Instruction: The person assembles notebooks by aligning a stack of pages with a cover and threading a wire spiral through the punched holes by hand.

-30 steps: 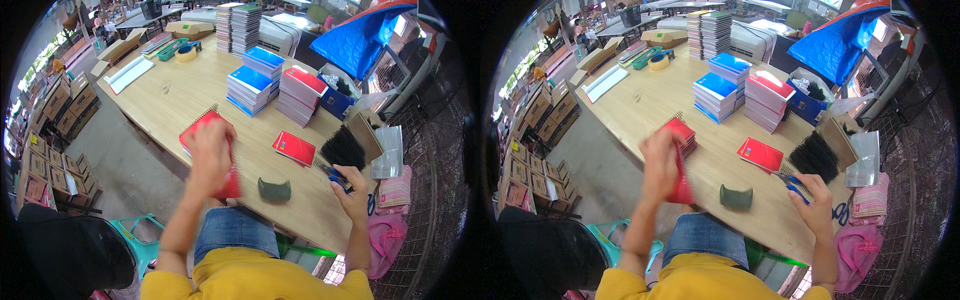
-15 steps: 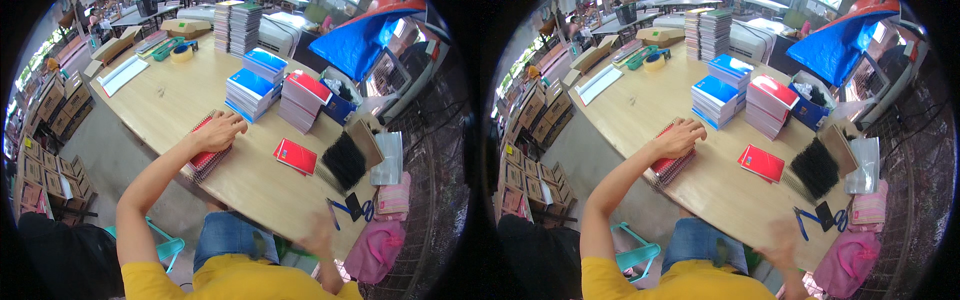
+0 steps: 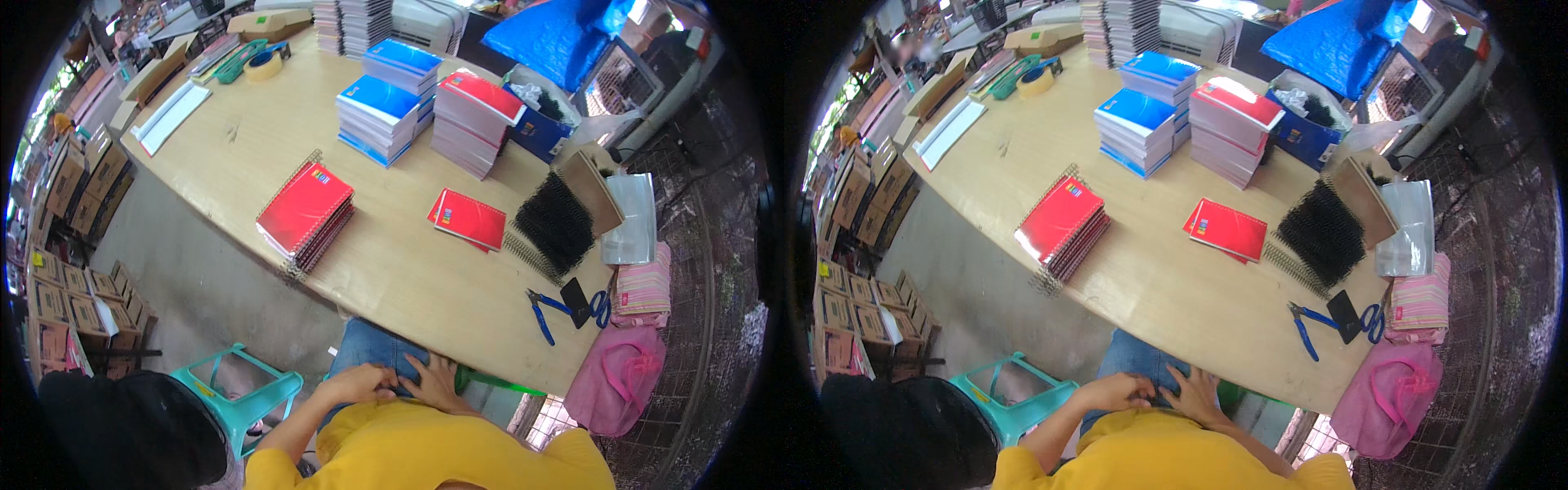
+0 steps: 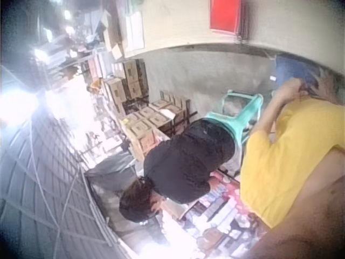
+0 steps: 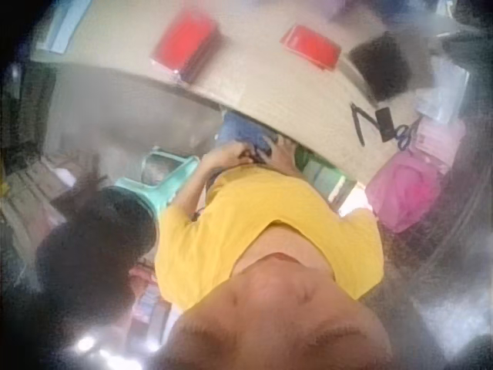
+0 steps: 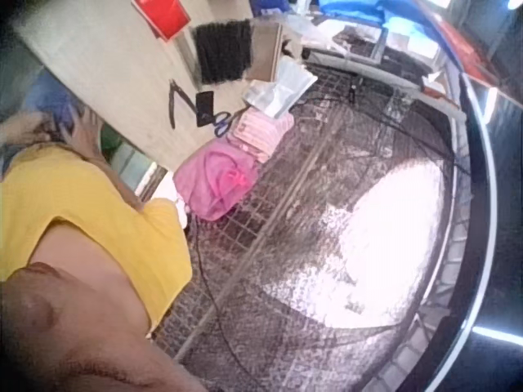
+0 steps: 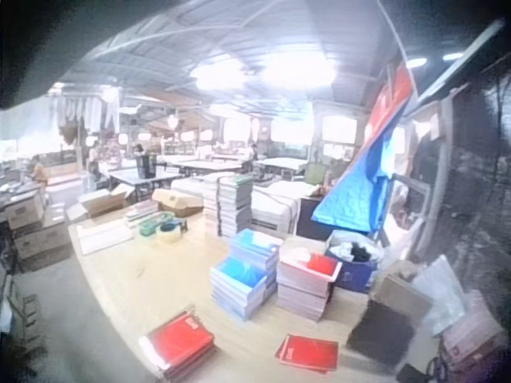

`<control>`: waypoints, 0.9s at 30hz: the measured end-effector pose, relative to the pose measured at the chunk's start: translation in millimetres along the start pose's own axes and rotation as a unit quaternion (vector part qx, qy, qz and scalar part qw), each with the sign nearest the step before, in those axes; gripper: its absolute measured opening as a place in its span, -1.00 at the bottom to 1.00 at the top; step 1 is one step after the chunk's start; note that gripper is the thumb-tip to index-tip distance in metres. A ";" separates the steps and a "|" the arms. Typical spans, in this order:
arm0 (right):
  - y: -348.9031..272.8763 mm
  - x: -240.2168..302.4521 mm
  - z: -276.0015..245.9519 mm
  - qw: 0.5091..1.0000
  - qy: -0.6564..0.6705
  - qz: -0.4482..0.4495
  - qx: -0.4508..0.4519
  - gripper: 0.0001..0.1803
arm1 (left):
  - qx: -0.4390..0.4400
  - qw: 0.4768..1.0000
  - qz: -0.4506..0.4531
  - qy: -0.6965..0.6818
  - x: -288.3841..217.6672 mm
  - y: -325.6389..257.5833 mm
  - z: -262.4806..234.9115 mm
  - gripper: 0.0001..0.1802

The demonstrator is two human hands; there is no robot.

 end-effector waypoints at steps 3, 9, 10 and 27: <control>-43.4 -10.5 -24.8 0.993 0.117 0.019 -0.020 -0.23 | -0.069 0.988 0.063 -0.125 -80.2 -25.0 -47.6 -0.67; -76.2 40.8 -124.6 0.986 0.117 -0.117 0.021 -0.34 | -0.553 0.825 0.040 0.105 -95.5 78.8 -240.4 -0.46; -85.8 34.3 -154.8 0.970 0.198 -0.133 -0.049 -0.49 | -0.568 0.815 -0.010 0.117 -86.4 98.7 -260.0 -0.42; 95.5 -103.3 -408.6 0.878 -0.085 0.020 -0.470 -0.65 | -0.526 0.845 -0.067 0.063 -47.1 106.8 -298.8 -0.48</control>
Point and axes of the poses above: each hand's wrist, its own y-axis towards the middle knuckle, its own z-axis out of the palm, x = y × z, the point moved 6 cm from there along y, towards the middle knuckle, and after that the axes turned 14 degrees about x, right-handed, at the moved point
